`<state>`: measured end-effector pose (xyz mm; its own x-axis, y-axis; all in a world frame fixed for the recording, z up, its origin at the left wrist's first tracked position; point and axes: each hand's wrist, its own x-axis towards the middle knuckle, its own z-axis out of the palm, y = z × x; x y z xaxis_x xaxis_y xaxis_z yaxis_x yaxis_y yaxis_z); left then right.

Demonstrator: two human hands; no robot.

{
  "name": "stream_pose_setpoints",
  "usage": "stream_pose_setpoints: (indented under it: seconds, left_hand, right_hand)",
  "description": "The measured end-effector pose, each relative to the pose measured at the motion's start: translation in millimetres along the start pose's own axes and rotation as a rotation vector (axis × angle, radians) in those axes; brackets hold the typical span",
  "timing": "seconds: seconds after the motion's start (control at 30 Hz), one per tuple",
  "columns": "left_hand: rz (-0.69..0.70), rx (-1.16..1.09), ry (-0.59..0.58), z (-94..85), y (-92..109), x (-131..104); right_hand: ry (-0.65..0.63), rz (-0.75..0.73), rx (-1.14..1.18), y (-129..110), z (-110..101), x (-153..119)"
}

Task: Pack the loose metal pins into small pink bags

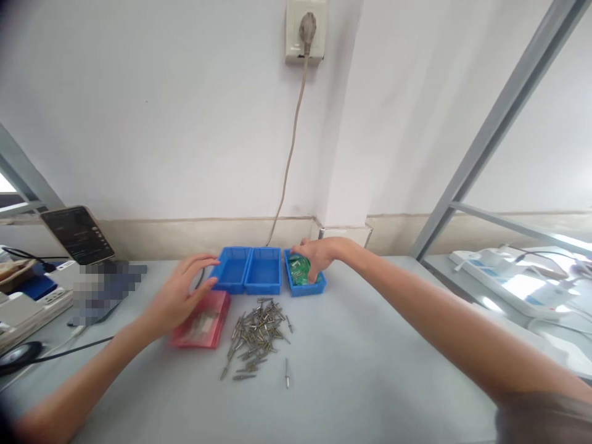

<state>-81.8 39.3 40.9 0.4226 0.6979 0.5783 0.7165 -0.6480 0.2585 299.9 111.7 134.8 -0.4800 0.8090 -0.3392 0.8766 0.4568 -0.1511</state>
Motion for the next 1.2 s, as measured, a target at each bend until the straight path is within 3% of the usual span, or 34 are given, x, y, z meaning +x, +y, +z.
stream_pose_setpoints:
  seconds: [0.17,0.5,1.2]
  left_hand:
    - [0.097,0.112,0.013,8.2,-3,-7]
    - [-0.130,-0.140,-0.018,16.4,-1,-11]
    - [-0.170,-0.126,0.027,21.3,-3,-13]
  right_hand:
    - [-0.052,-0.001,-0.035,-9,-3,10]
    - [-0.118,-0.031,-0.054,-6,-6,19]
    - [-0.075,-0.054,-0.140,2,24,31]
